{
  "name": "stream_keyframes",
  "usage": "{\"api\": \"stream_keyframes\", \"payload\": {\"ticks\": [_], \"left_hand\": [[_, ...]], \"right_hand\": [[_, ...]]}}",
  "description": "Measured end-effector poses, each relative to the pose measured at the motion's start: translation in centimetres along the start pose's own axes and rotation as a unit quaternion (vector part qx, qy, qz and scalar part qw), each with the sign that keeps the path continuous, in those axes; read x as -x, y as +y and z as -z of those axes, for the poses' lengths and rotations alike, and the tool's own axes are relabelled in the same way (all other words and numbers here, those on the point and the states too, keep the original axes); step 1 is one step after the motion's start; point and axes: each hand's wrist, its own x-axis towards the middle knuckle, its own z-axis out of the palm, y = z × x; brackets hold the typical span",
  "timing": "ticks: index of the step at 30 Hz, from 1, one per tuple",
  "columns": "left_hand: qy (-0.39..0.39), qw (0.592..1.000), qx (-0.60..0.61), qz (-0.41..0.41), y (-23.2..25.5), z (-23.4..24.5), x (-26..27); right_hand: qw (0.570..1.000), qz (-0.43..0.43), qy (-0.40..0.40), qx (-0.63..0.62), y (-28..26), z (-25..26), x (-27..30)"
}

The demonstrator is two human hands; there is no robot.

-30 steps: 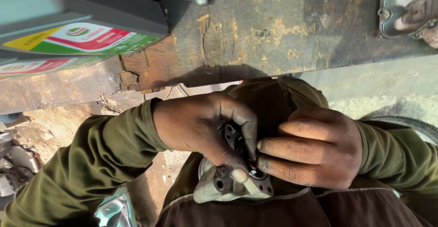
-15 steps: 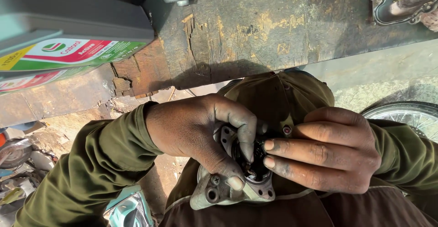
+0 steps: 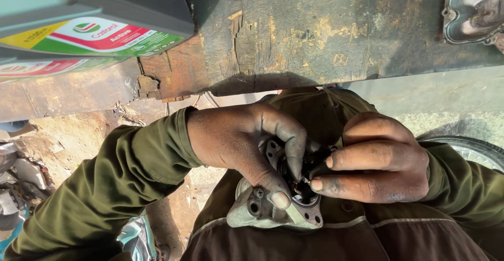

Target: The recorder is cleaning and reassembling components of a motorcycle engine or starter motor on a workbench.

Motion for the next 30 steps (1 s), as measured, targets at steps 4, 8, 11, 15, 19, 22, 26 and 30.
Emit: {"api": "stream_keyframes", "payload": {"ticks": [4, 8, 11, 15, 19, 22, 26, 30], "left_hand": [[0.002, 1.0, 0.002, -0.01, -0.5, 0.0, 0.1], [0.005, 1.0, 0.019, -0.01, -0.9, 0.0, 0.2], [0.008, 1.0, 0.024, -0.013, -1.2, 0.2, 0.4], [0.006, 0.999, 0.013, -0.042, -1.6, 0.3, 0.5], [0.01, 0.999, -0.025, -0.036, -1.1, 0.3, 0.2], [0.008, 0.999, -0.023, -0.024, -1.2, 0.4, 0.2], [0.005, 1.0, 0.001, -0.005, -1.2, 0.5, 0.0], [-0.001, 1.0, 0.001, 0.009, -1.2, 0.8, -0.1]], "right_hand": [[1.0, 0.017, 0.005, 0.002, 0.5, -0.4, -0.2], [0.997, 0.052, -0.003, 0.059, 0.8, -0.7, -0.1], [0.987, 0.1, -0.006, 0.129, 1.3, -0.3, -0.1], [0.972, 0.141, -0.034, 0.183, 1.4, 0.5, -0.4], [0.972, 0.133, -0.071, 0.18, 1.5, 1.0, -0.2], [0.987, 0.087, -0.07, 0.112, 1.2, 1.0, -1.1], [0.983, 0.1, -0.112, 0.109, 0.9, 1.7, -3.1], [0.979, 0.103, -0.133, 0.118, 0.3, 2.1, -3.6]]}}
